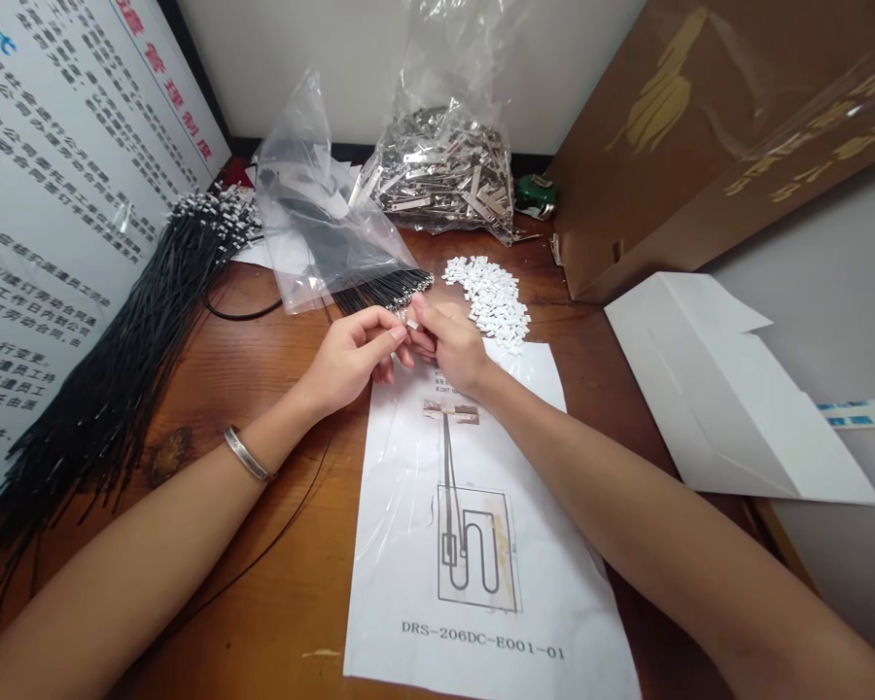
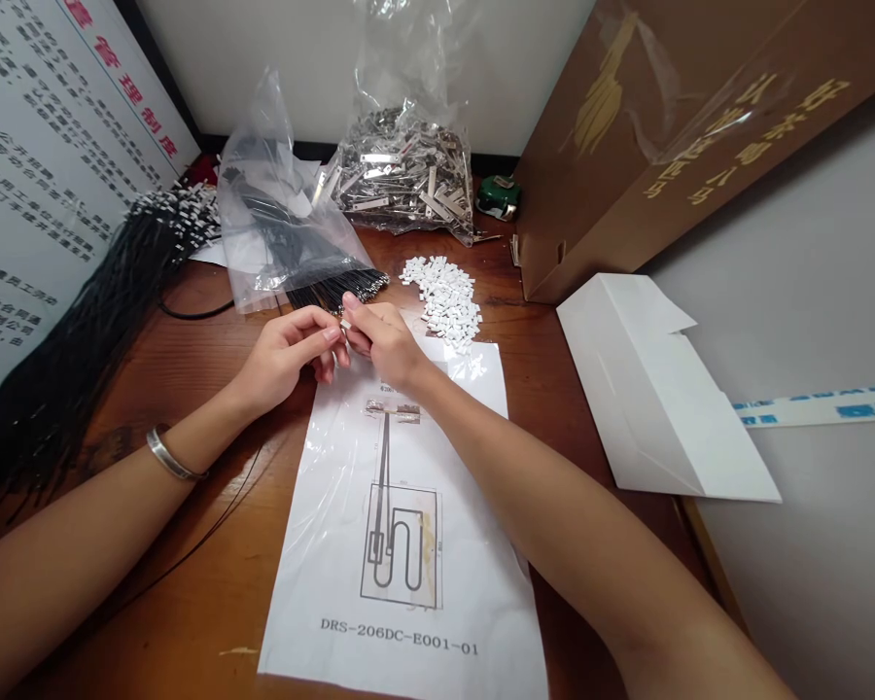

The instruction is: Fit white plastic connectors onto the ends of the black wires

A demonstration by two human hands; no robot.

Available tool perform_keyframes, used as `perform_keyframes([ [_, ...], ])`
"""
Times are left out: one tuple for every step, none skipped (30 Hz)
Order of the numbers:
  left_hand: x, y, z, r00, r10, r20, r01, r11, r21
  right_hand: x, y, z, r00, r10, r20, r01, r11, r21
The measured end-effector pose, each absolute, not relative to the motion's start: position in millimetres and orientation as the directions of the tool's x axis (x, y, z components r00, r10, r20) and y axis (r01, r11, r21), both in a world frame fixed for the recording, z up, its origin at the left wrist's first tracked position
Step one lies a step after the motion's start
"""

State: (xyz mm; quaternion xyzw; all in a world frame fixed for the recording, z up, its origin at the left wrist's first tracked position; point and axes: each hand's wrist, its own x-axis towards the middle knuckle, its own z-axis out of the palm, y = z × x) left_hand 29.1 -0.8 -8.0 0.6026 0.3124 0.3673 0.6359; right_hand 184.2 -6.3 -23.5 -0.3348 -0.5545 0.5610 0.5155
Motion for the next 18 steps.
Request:
perform_keyframes([
  [29.5,-1.1,-8.1,0.53,0.846,0.058,-0.1,-0.005,0.995,184.7,-6.1,-23.7,-0.247,0.95,0.191,-0.204,0.141,-0.969],
  [29.9,-1.4,-8.2,0.526,0.848,0.071,-0.11,-0.015,0.994,185.0,-5.9,-23.6,-0.253,0.949,0.188,-0.202,0.138,-0.97],
  [30.3,-1.6,-8.3,0.525,0.847,0.085,-0.12,-0.025,0.992,185.2,-5.8,-23.3,-0.263,0.947,0.184,-0.2,0.133,-0.971],
  [30.7,-1.8,-8.6,0.528,0.843,0.099,-0.129,-0.035,0.991,185.3,-5.7,-22.9,-0.276,0.944,0.179,-0.198,0.126,-0.972],
  [31.1,-2.0,-8.9,0.533,0.839,0.11,-0.134,-0.045,0.99,185.4,-5.6,-22.4,-0.289,0.941,0.175,-0.198,0.121,-0.973],
  [31.3,-2.2,-9.2,0.537,0.835,0.119,-0.136,-0.053,0.989,185.6,-5.6,-22.0,-0.304,0.937,0.171,-0.198,0.114,-0.974],
  [31.5,-2.4,-9.6,0.541,0.832,0.124,-0.136,-0.059,0.989,185.8,-5.5,-21.8,-0.318,0.934,0.166,-0.198,0.106,-0.974],
  [31.6,-2.7,-9.8,0.545,0.829,0.128,-0.135,-0.064,0.989,186.2,-5.4,-21.6,-0.333,0.93,0.159,-0.198,0.096,-0.976],
  [31.6,-3.1,-10.0,0.547,0.827,0.132,-0.135,-0.069,0.988,186.6,-5.2,-21.7,-0.349,0.925,0.151,-0.198,0.085,-0.976],
  [31.7,-3.6,-10.2,0.548,0.825,0.136,-0.135,-0.073,0.988,186.9,-5.0,-21.7,-0.364,0.921,0.142,-0.199,0.072,-0.977],
  [31.9,-4.2,-10.2,0.548,0.825,0.141,-0.135,-0.079,0.988,187.1,-4.8,-21.8,-0.376,0.917,0.133,-0.201,0.059,-0.978],
  [32.0,-4.9,-10.3,0.547,0.824,0.146,-0.134,-0.086,0.987,187.2,-4.7,-21.8,-0.385,0.914,0.126,-0.205,0.049,-0.978],
  [32.3,-5.6,-10.3,0.544,0.825,0.152,-0.133,-0.095,0.987,187.1,-4.6,-21.7,-0.385,0.915,0.124,-0.211,0.044,-0.977],
  [32.6,-6.3,-10.3,0.541,0.826,0.159,-0.131,-0.103,0.986,186.8,-4.5,-21.5,-0.38,0.916,0.126,-0.217,0.044,-0.975],
  [32.9,-7.0,-10.2,0.54,0.826,0.165,-0.131,-0.11,0.985,186.4,-4.6,-21.3,-0.37,0.92,0.13,-0.222,0.048,-0.974],
  [33.2,-7.6,-10.0,0.539,0.825,0.17,-0.133,-0.116,0.984,186.0,-4.8,-21.0,-0.362,0.923,0.132,-0.221,0.053,-0.974],
  [33.5,-8.1,-9.7,0.539,0.824,0.174,-0.134,-0.12,0.984,185.6,-5.1,-20.7,-0.356,0.925,0.132,-0.215,0.057,-0.975],
  [33.8,-8.5,-9.3,0.539,0.824,0.176,-0.132,-0.124,0.983,185.3,-5.4,-20.4,-0.353,0.926,0.132,-0.208,0.06,-0.976],
])
